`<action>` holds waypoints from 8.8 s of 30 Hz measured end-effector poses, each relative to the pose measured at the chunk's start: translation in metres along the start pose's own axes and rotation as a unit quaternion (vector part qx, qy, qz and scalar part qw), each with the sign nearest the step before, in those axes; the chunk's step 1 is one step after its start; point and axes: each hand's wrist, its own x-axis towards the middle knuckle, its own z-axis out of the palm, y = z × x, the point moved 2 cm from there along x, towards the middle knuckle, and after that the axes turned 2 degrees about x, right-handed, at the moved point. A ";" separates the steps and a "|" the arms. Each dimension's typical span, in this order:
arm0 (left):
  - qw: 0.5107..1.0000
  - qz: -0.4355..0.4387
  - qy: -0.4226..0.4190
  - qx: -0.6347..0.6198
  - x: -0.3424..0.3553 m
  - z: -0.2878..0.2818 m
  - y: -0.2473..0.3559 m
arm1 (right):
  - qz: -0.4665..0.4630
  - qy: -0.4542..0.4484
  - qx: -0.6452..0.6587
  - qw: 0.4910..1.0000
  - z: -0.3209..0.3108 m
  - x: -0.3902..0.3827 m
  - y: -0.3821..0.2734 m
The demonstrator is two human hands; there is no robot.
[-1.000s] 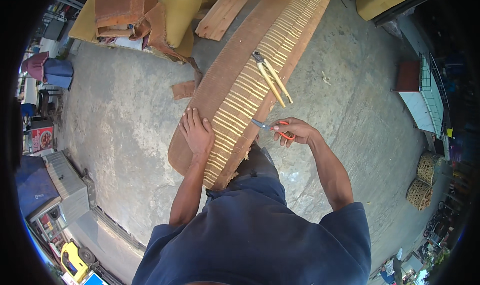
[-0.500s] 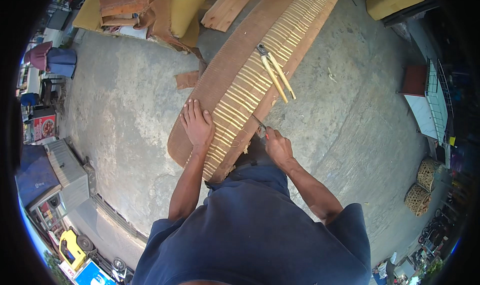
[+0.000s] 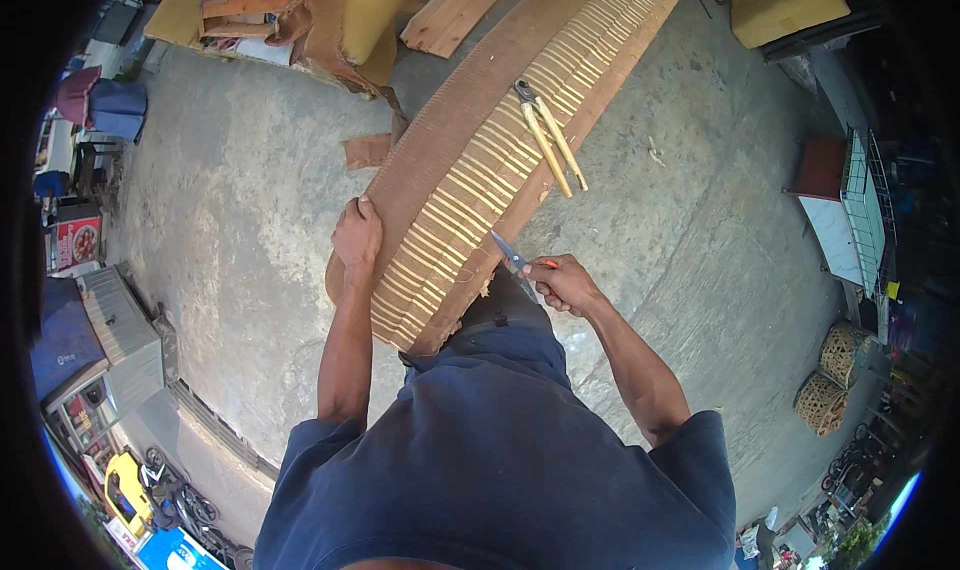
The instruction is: The person uses a pair of scissors to cut the fabric covering a long, curved wooden furniture piece. They then use a hammer to drive wooden dowels into the exposed slats of the piece, securing the structure.
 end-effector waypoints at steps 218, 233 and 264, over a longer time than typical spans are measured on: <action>0.822 0.558 -0.044 -0.107 -0.145 0.038 0.050 | -0.118 -0.051 0.371 0.920 0.022 0.053 0.080; 0.801 0.581 -0.031 -0.139 -0.148 0.037 0.047 | -0.437 0.350 -0.284 0.779 0.113 0.031 0.085; 0.809 0.570 -0.123 -0.068 -0.154 0.021 0.006 | -0.140 -0.013 0.270 0.953 0.087 0.030 0.079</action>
